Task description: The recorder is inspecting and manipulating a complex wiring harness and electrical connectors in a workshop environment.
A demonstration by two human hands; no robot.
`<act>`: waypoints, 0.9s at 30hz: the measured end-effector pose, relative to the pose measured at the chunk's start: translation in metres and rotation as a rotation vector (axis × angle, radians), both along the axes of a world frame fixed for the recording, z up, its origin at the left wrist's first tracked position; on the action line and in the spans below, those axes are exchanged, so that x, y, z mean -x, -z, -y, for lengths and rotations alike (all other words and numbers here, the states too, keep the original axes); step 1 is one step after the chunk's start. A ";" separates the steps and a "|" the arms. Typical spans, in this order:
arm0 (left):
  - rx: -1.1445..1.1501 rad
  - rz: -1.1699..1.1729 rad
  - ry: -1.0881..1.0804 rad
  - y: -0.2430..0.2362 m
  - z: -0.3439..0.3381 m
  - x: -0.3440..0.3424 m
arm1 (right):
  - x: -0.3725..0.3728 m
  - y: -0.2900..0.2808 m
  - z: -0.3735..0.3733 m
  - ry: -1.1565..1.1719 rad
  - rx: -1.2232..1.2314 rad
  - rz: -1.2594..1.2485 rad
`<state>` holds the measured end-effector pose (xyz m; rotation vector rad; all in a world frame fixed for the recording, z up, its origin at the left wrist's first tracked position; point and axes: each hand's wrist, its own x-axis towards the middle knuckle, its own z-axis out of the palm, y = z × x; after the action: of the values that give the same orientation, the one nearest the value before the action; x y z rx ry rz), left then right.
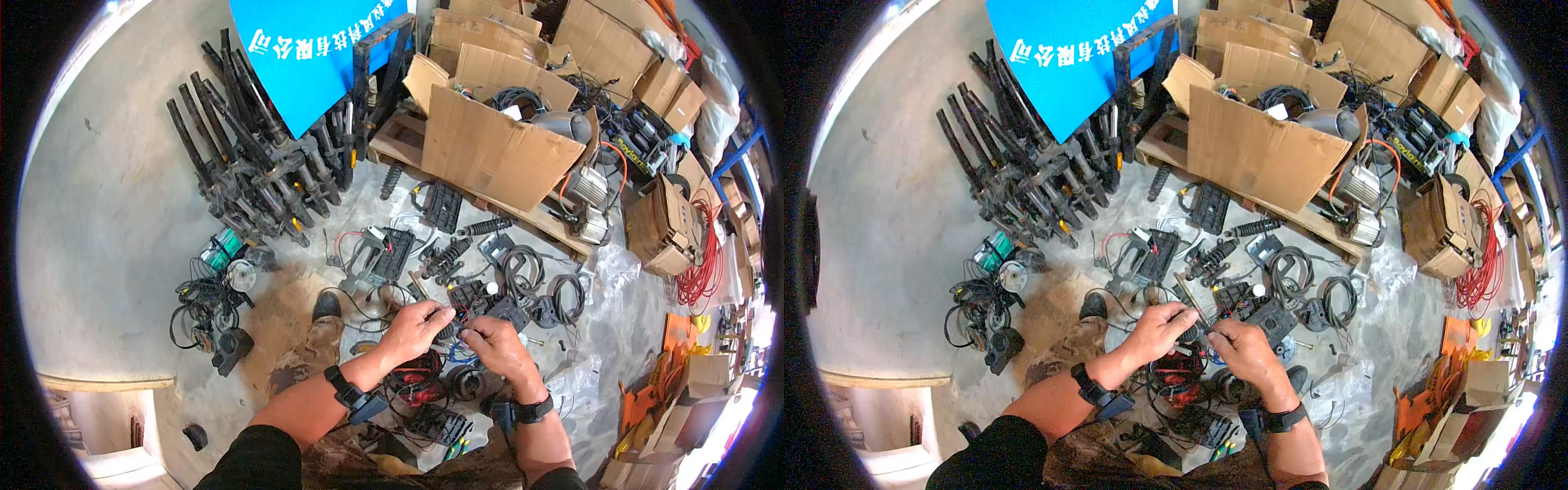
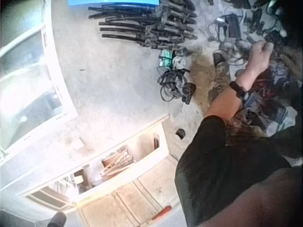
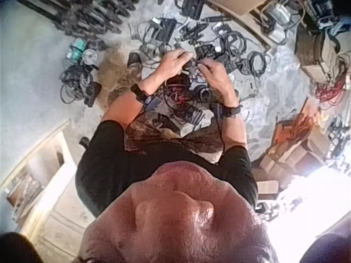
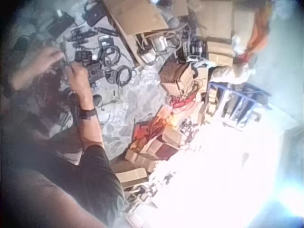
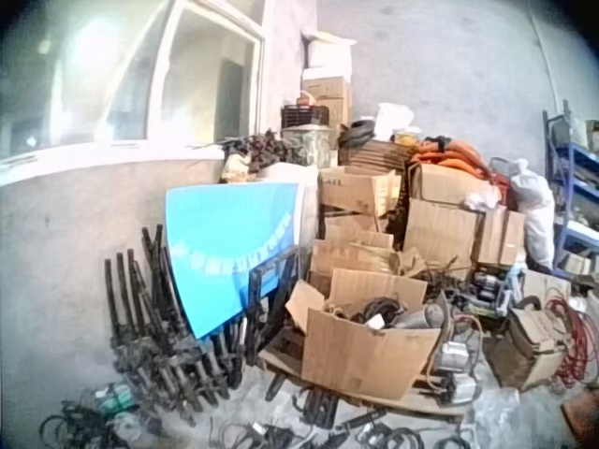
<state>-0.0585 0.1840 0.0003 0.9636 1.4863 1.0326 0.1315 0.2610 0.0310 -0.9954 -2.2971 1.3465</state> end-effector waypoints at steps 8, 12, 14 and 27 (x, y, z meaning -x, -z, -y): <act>-0.001 0.089 -0.054 -0.007 0.002 0.003 | 0.006 0.013 0.000 0.028 0.039 0.011; 0.033 0.201 -0.077 0.000 0.002 0.006 | 0.013 0.003 0.002 0.089 0.090 -0.036; 0.040 0.209 -0.070 0.000 0.001 0.007 | 0.012 0.005 0.000 0.076 0.058 -0.031; -0.031 0.256 -0.189 -0.001 -0.003 0.008 | 0.003 -0.001 -0.002 0.089 0.110 0.027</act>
<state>-0.0661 0.1873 0.0008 0.6913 1.3683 1.2677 0.1284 0.2629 0.0318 -1.1422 -2.1902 1.4441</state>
